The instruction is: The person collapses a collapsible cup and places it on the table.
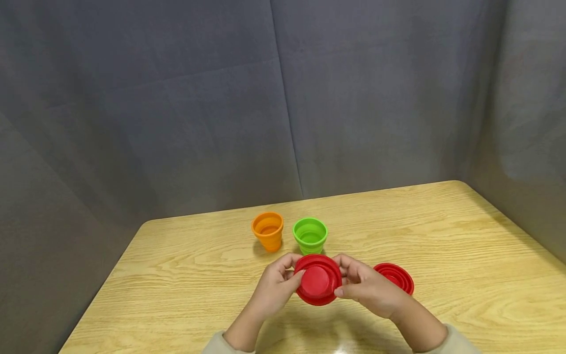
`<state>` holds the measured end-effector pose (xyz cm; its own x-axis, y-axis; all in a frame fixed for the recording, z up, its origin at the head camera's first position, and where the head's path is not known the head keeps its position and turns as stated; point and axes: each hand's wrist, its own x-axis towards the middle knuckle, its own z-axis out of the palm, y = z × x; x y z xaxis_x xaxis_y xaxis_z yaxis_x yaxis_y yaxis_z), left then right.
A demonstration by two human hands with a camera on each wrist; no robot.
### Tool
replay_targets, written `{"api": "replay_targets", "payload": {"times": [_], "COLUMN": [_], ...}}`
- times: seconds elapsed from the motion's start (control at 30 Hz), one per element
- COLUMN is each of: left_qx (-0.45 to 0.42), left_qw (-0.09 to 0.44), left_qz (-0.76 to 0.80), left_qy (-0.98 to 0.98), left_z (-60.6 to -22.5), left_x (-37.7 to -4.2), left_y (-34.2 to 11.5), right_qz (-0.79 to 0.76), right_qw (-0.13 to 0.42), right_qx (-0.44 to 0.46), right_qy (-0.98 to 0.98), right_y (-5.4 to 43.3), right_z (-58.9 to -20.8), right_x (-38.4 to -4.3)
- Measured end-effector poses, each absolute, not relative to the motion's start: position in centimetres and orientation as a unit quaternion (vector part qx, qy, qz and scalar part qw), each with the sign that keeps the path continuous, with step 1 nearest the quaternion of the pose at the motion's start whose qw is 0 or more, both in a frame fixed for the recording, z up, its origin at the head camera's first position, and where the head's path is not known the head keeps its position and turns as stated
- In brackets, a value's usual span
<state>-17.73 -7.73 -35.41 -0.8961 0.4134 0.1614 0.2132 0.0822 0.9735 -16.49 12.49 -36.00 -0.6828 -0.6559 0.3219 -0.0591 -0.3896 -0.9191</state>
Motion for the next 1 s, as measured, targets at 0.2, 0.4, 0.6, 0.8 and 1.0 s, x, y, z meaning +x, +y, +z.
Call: {"api": "replay_targets", "payload": {"times": [0.2,0.4,0.6,0.8,1.0], "left_qx": [0.219,0.24,0.252,0.247,0.226], "left_qw": [0.062,0.08,0.184,0.183,0.121], "left_qz": [0.631,0.633,0.698,0.711,0.694], "left_qy": [0.742,0.732,0.645,0.632,0.673], "left_z": [-35.4,-35.6,-35.8,-36.0,-36.0], "left_x": [-17.7,-18.0,-18.4,-18.3,-18.0], "left_y": [-7.5,-7.4,-8.3,-8.3,-7.7], "right_qz": [-0.769,-0.756,-0.738,-0.731,-0.729], "right_qw": [0.195,0.157,0.128,0.091,0.059], "right_qx": [-0.325,-0.268,-0.222,-0.189,-0.142], "right_qy": [0.515,0.576,0.624,0.649,0.667], "right_y": [12.2,11.7,11.3,10.7,10.0], "right_z": [-36.4,-36.3,-35.7,-35.5,-35.3], "right_x": [-16.5,-16.3,-16.2,-16.0,-15.6]}}
